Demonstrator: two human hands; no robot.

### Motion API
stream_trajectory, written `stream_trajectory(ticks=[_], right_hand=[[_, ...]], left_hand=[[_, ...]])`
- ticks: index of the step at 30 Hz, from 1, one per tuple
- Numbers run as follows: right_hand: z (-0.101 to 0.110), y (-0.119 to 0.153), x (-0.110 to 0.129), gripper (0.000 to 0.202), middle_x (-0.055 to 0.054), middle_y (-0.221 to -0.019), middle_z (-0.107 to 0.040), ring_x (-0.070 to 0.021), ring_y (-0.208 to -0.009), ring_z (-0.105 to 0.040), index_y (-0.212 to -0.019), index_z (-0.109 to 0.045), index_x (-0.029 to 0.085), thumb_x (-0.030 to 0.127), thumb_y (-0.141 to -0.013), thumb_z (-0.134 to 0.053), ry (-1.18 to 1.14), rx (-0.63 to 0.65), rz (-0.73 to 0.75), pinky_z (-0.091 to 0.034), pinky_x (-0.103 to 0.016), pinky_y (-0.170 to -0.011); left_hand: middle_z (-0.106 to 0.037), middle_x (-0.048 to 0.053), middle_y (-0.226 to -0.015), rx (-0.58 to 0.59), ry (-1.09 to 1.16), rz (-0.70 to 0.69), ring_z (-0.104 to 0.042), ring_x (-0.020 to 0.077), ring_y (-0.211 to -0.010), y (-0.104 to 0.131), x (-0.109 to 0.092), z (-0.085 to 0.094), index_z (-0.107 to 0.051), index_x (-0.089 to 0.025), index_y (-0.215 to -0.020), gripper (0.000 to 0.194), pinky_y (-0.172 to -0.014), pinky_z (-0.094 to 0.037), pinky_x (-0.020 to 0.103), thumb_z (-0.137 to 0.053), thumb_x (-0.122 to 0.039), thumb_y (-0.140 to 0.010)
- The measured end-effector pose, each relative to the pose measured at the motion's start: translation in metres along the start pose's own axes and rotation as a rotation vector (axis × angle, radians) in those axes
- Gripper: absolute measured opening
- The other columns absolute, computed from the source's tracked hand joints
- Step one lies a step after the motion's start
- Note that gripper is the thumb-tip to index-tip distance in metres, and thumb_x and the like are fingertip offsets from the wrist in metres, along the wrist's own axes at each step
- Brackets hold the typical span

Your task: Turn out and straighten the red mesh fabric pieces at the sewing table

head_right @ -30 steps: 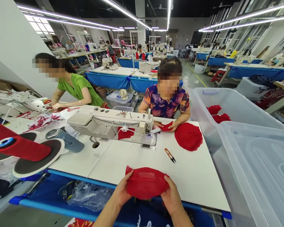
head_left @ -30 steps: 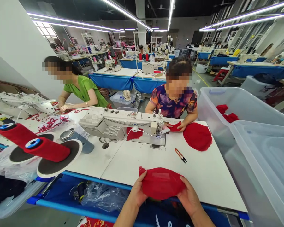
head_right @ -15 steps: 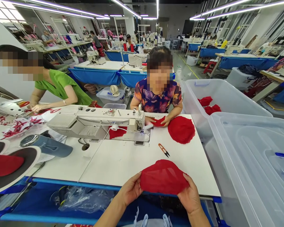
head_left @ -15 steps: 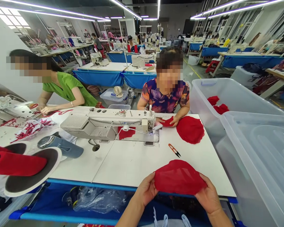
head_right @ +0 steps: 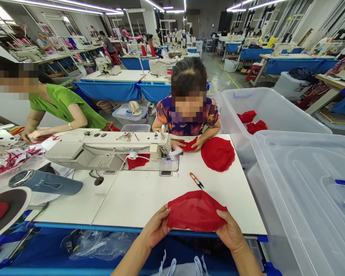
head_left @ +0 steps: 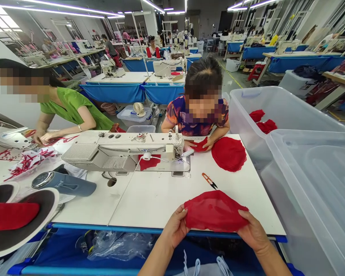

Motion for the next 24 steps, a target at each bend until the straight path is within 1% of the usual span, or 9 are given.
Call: stream_trajectory(ticks=[4,6,8,10,13,15,18,22,24], right_hand=[[-0.008,0.008,0.011,0.037,-0.013,-0.094,-0.073,-0.0349,-0.104,-0.061,-0.087,-0.074,0.017,0.028,-0.053,-0.081,0.197,0.142,0.054,-0.043,-0.050,-0.093],[-0.014,0.009,0.017,0.039,-0.012,-0.094,-0.073,-0.0331,-0.100,-0.062,-0.089,-0.074,0.018,0.028,-0.053,-0.081,0.352,0.228,0.081,-0.042,-0.047,-0.094],[-0.018,0.007,0.016,0.035,-0.009,-0.091,-0.073,-0.0306,-0.094,-0.062,-0.088,-0.073,0.017,0.027,-0.055,-0.080,0.567,0.295,0.082,-0.043,-0.043,-0.092],[-0.019,-0.002,0.012,0.025,-0.007,-0.087,-0.072,-0.0282,-0.088,-0.062,-0.083,-0.072,0.017,0.027,-0.061,-0.075,0.854,0.300,0.125,-0.046,-0.039,-0.086],[-0.013,-0.018,0.001,0.009,-0.007,-0.086,-0.069,-0.0244,-0.078,-0.062,-0.075,-0.066,0.017,0.023,-0.070,-0.062,1.476,0.141,0.240,-0.047,-0.034,-0.073],[-0.008,-0.026,-0.008,0.011,-0.008,-0.085,-0.067,-0.0234,-0.074,-0.062,-0.077,-0.062,0.017,0.020,-0.077,-0.052,1.766,0.016,0.262,-0.045,-0.033,-0.069],[-0.002,-0.031,-0.017,0.020,-0.009,-0.086,-0.068,-0.0241,-0.081,-0.064,-0.091,-0.060,0.018,0.020,-0.085,-0.041,1.846,-0.065,0.244,-0.045,-0.032,-0.070],[0.004,-0.032,-0.015,0.025,-0.013,-0.099,-0.068,-0.0294,-0.092,-0.064,-0.105,-0.055,0.018,0.029,-0.088,-0.039,1.878,-0.163,0.210,-0.046,-0.037,-0.072],[0.008,-0.032,-0.010,0.029,-0.014,-0.102,-0.068,-0.0305,-0.091,-0.065,-0.111,-0.051,0.018,0.031,-0.088,-0.038,1.887,-0.212,0.206,-0.046,-0.038,-0.070]], left_hand=[[-0.071,0.005,-0.080,0.009,-0.025,-0.063,-0.068,0.0157,-0.069,0.002,-0.009,-0.003,-0.059,-0.016,-0.097,0.027,-0.063,-0.053,0.023,-0.061,-0.001,-0.074],[-0.071,0.005,-0.085,0.047,-0.050,-0.129,-0.067,0.0151,-0.070,0.003,-0.019,-0.008,-0.060,-0.017,-0.098,0.030,-0.064,-0.052,0.023,-0.066,-0.005,-0.071],[-0.071,0.006,-0.090,0.114,-0.110,-0.222,-0.066,0.0146,-0.072,0.001,-0.032,-0.014,-0.061,-0.017,-0.100,0.031,-0.067,-0.051,0.023,-0.069,-0.009,-0.071],[-0.070,0.007,-0.092,0.133,-0.247,-0.323,-0.066,0.0149,-0.077,-0.005,-0.044,-0.014,-0.062,-0.015,-0.100,0.030,-0.071,-0.050,0.023,-0.067,-0.011,-0.071],[-0.070,0.006,-0.088,-0.001,-0.527,-0.442,-0.064,0.0160,-0.080,-0.020,-0.058,0.003,-0.063,-0.015,-0.096,0.031,-0.077,-0.048,0.027,-0.055,-0.005,-0.069],[-0.069,0.005,-0.085,-0.076,-0.660,-0.497,-0.063,0.0166,-0.079,-0.029,-0.061,0.016,-0.062,-0.015,-0.098,0.037,-0.079,-0.048,0.030,-0.047,-0.004,-0.066],[-0.067,0.005,-0.086,-0.118,-0.801,-0.593,-0.062,0.0171,-0.081,-0.037,-0.060,0.030,-0.059,-0.016,-0.106,0.044,-0.079,-0.048,0.033,-0.041,-0.006,-0.067],[-0.062,0.007,-0.092,-0.265,-0.970,-0.725,-0.061,0.0161,-0.081,-0.036,-0.060,0.045,-0.053,-0.016,-0.117,0.047,-0.081,-0.050,0.035,-0.038,-0.010,-0.072],[-0.059,0.010,-0.104,-0.319,-1.091,-0.863,-0.060,0.0179,-0.091,-0.030,-0.062,0.045,-0.051,-0.016,-0.121,0.049,-0.087,-0.048,0.038,-0.037,-0.011,-0.075]])
Point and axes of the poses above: each hand's wrist, its own y-axis away from the middle knuckle, its own z-axis out of the back of the hand, x = y × z, the point moved 6 cm from there along -y, towards the middle knuckle
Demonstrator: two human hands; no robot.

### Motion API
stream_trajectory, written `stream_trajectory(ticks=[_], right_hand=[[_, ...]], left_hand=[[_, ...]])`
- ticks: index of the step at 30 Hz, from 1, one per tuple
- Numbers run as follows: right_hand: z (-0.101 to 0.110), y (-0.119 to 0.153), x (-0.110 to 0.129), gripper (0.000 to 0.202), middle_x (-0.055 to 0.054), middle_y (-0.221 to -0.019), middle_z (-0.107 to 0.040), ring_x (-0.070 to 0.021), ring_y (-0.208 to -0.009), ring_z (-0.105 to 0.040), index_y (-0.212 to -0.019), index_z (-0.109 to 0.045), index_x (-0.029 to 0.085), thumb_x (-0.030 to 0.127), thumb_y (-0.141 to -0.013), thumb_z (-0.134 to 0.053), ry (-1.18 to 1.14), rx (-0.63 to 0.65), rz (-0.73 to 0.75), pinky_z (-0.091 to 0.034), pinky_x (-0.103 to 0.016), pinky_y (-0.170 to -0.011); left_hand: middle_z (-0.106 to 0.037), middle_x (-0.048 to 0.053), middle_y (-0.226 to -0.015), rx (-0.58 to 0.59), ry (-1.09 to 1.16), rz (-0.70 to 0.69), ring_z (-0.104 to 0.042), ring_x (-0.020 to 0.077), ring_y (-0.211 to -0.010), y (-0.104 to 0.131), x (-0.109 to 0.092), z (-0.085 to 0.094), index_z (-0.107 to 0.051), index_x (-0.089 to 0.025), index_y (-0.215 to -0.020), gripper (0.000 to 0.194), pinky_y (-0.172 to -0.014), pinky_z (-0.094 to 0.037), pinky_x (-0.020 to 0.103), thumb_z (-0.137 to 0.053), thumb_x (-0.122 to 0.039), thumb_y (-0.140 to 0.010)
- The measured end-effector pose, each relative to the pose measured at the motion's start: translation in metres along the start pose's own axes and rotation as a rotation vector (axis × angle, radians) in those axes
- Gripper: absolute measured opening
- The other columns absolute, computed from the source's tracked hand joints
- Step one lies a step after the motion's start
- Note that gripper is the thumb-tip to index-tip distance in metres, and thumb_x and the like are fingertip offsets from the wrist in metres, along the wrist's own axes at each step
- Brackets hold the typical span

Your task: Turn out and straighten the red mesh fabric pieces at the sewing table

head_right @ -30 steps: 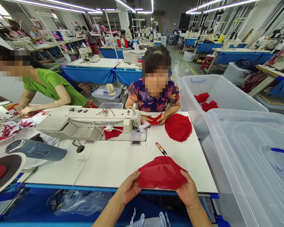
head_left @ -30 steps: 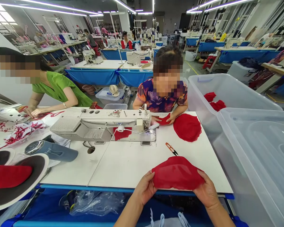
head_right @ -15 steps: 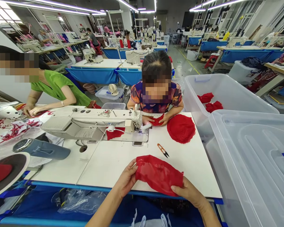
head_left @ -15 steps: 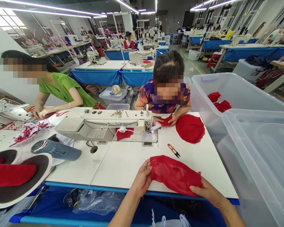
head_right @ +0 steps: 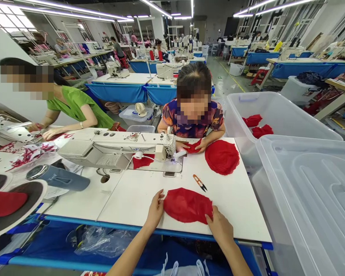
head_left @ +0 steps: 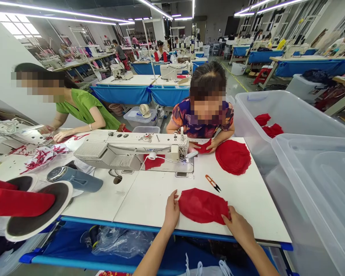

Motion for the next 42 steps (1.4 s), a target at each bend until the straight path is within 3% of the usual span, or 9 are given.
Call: stream_trajectory(ticks=[3,6,13,17,21,24,27,34,42], right_hand=[[0.009,-0.002,-0.004,0.029,-0.012,-0.104,-0.066,-0.0270,-0.080,-0.066,-0.110,-0.051,0.020,0.030,-0.085,-0.039,-0.059,-0.120,0.021,-0.047,-0.037,-0.063],[0.024,-0.014,-0.001,0.021,-0.008,-0.093,-0.066,-0.0210,-0.066,-0.064,-0.094,-0.056,0.022,0.029,-0.079,-0.043,-0.182,-0.255,0.120,-0.048,-0.034,-0.061],[0.089,-0.097,0.016,0.013,-0.002,-0.076,-0.068,-0.0194,-0.066,-0.063,-0.075,-0.058,0.023,0.025,-0.073,-0.046,-0.317,-0.443,0.173,-0.050,-0.032,-0.069],[0.127,-0.139,0.019,0.012,-0.005,-0.080,-0.069,-0.0214,-0.076,-0.063,-0.076,-0.061,0.020,0.018,-0.074,-0.049,-0.315,-0.559,0.041,-0.046,-0.033,-0.073],[0.142,-0.160,0.019,0.012,-0.009,-0.092,-0.068,-0.0255,-0.086,-0.062,-0.083,-0.061,0.019,0.030,-0.079,-0.057,-0.308,-0.637,-0.138,-0.044,-0.036,-0.073],[0.141,-0.169,0.018,0.022,-0.010,-0.095,-0.066,-0.0264,-0.088,-0.061,-0.087,-0.061,0.018,0.038,-0.078,-0.062,-0.323,-0.654,-0.238,-0.044,-0.039,-0.075],[0.137,-0.175,0.014,0.017,-0.006,-0.091,-0.065,-0.0226,-0.087,-0.061,-0.085,-0.062,0.017,0.033,-0.080,-0.064,-0.367,-0.648,-0.286,-0.045,-0.041,-0.079],[0.140,-0.172,-0.006,0.016,0.003,-0.070,-0.058,-0.0135,-0.067,-0.058,-0.076,-0.058,0.015,0.028,-0.085,-0.061,-0.673,-0.764,-0.222,-0.049,-0.032,-0.068],[0.189,-0.144,-0.019,0.034,0.008,-0.063,-0.047,-0.0098,-0.045,-0.058,-0.079,-0.041,0.022,0.056,-0.082,-0.046,-1.098,-0.982,0.002,-0.037,-0.019,-0.040]], left_hand=[[-0.050,0.015,-0.122,-0.042,-0.213,-0.254,-0.051,0.0231,-0.111,0.009,-0.010,0.004,-0.053,-0.016,-0.122,0.048,-0.096,-0.043,0.044,-0.036,-0.011,-0.077],[-0.050,0.014,-0.122,0.036,-0.320,-0.397,-0.051,0.0240,-0.110,0.017,-0.010,0.000,-0.056,-0.018,-0.118,0.042,-0.095,-0.044,0.045,-0.036,-0.013,-0.081],[-0.056,0.009,-0.097,-0.058,-0.207,-0.333,-0.058,0.0183,-0.082,0.009,0.007,0.008,-0.055,-0.017,-0.110,0.031,-0.080,-0.052,0.040,-0.037,-0.018,-0.085],[-0.057,0.009,-0.094,-0.085,-0.196,-0.356,-0.059,0.0178,-0.079,0.011,0.004,0.008,-0.054,-0.016,-0.107,0.028,-0.078,-0.053,0.038,-0.039,-0.020,-0.084],[-0.057,0.009,-0.095,-0.120,-0.234,-0.388,-0.060,0.0175,-0.080,0.015,0.000,0.008,-0.053,-0.016,-0.105,0.026,-0.078,-0.054,0.037,-0.039,-0.018,-0.084],[-0.057,0.009,-0.095,-0.136,-0.253,-0.413,-0.061,0.0174,-0.082,0.016,-0.001,0.007,-0.053,-0.016,-0.105,0.025,-0.078,-0.054,0.036,-0.040,-0.017,-0.084],[-0.058,0.008,-0.096,-0.141,-0.270,-0.426,-0.061,0.0171,-0.083,0.017,0.000,0.006,-0.052,-0.016,-0.107,0.025,-0.078,-0.055,0.035,-0.040,-0.017,-0.085],[-0.058,0.010,-0.096,-0.142,-0.283,-0.404,-0.060,0.0190,-0.084,0.017,-0.001,0.005,-0.052,-0.017,-0.106,0.024,-0.078,-0.054,0.039,-0.039,-0.021,-0.086],[-0.058,0.009,-0.094,-0.116,-0.188,-0.353,-0.059,0.0189,-0.080,0.016,-0.004,0.007,-0.055,-0.017,-0.103,0.026,-0.079,-0.053,0.039,-0.042,-0.020,-0.081]])
Point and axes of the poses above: each hand's wrist, its own y-axis away from the middle knuckle, its own z-axis out of the back of the hand, x = y × z, the point moved 6 cm from there along -y, towards the middle knuckle
